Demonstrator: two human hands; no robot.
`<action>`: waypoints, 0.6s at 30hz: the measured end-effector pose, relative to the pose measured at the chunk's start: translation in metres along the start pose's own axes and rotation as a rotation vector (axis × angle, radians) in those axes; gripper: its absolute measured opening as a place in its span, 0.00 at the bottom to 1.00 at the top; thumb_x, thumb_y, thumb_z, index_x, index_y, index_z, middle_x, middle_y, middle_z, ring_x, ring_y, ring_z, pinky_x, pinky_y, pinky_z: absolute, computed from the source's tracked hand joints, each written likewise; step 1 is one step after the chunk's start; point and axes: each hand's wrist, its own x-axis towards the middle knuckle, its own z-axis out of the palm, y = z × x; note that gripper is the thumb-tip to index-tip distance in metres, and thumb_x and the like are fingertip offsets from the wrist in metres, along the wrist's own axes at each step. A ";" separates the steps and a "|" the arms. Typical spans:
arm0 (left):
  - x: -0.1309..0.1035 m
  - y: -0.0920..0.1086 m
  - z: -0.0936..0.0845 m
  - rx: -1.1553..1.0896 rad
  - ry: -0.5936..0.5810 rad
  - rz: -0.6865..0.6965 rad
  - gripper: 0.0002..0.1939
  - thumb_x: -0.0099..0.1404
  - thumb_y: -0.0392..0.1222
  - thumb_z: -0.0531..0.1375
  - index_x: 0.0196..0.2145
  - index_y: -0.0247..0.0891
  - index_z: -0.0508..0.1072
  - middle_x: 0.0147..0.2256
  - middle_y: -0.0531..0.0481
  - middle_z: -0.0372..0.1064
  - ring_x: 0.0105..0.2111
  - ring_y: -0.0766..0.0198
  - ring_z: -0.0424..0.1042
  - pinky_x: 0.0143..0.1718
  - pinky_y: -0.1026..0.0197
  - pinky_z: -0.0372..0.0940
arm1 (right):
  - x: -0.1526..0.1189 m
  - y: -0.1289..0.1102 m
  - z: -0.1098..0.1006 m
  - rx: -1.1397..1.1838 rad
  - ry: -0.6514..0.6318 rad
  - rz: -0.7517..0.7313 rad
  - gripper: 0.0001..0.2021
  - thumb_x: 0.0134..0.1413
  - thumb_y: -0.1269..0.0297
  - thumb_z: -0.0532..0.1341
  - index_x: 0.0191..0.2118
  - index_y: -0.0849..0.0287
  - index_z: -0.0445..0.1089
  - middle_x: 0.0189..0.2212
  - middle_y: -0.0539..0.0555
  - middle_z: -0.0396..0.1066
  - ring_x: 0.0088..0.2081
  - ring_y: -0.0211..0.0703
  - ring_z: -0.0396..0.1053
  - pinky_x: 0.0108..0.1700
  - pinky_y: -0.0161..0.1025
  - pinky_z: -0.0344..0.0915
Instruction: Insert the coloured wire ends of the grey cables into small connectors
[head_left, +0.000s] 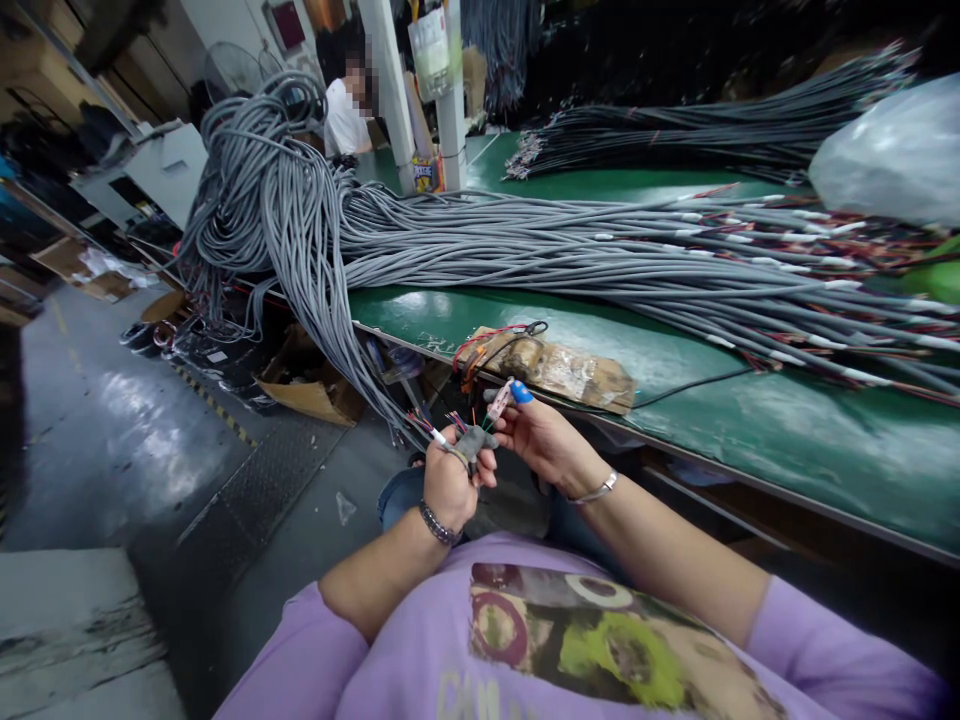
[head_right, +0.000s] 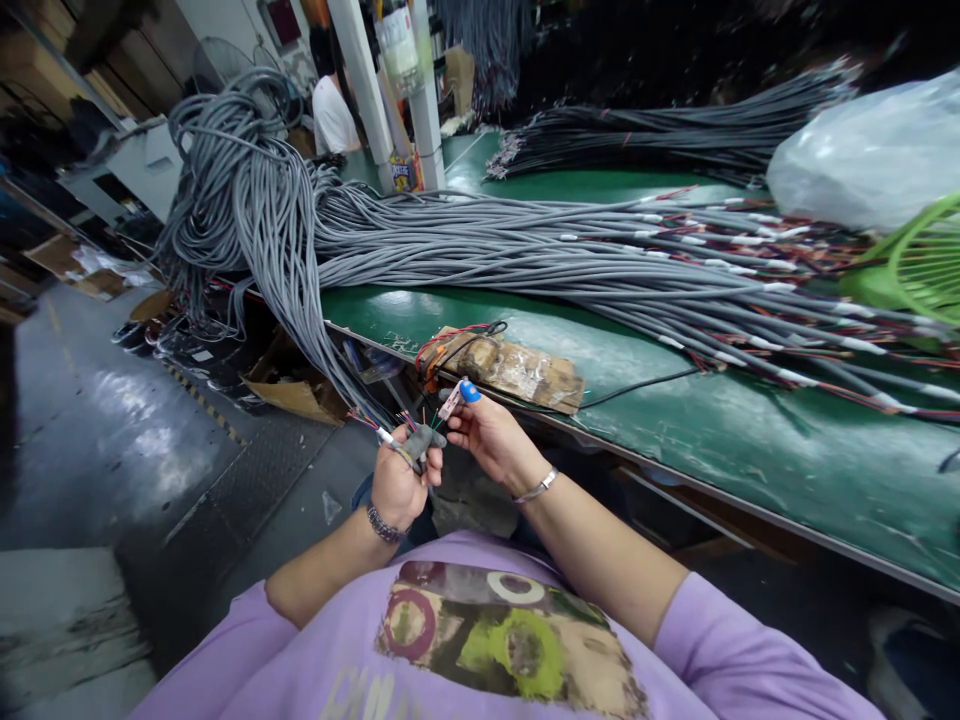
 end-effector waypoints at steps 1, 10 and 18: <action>0.000 0.000 0.001 -0.001 0.006 -0.004 0.14 0.53 0.49 0.62 0.26 0.34 0.68 0.17 0.54 0.66 0.11 0.73 0.61 0.11 0.70 0.45 | 0.000 -0.001 0.001 -0.004 0.008 0.001 0.12 0.46 0.54 0.66 0.30 0.59 0.71 0.23 0.48 0.69 0.23 0.33 0.65 0.24 0.30 0.67; 0.006 -0.006 0.003 0.014 0.020 -0.051 0.14 0.51 0.48 0.63 0.24 0.34 0.66 0.15 0.53 0.66 0.10 0.72 0.61 0.10 0.70 0.43 | 0.001 -0.002 0.004 0.048 0.081 0.011 0.08 0.55 0.60 0.60 0.32 0.58 0.73 0.33 0.53 0.76 0.33 0.37 0.72 0.32 0.31 0.68; 0.001 -0.007 -0.001 0.007 -0.014 -0.017 0.11 0.54 0.46 0.61 0.26 0.34 0.68 0.16 0.54 0.66 0.10 0.73 0.60 0.10 0.70 0.43 | -0.002 -0.002 -0.001 0.065 -0.053 0.085 0.19 0.54 0.46 0.57 0.31 0.59 0.71 0.28 0.53 0.73 0.28 0.37 0.69 0.28 0.33 0.68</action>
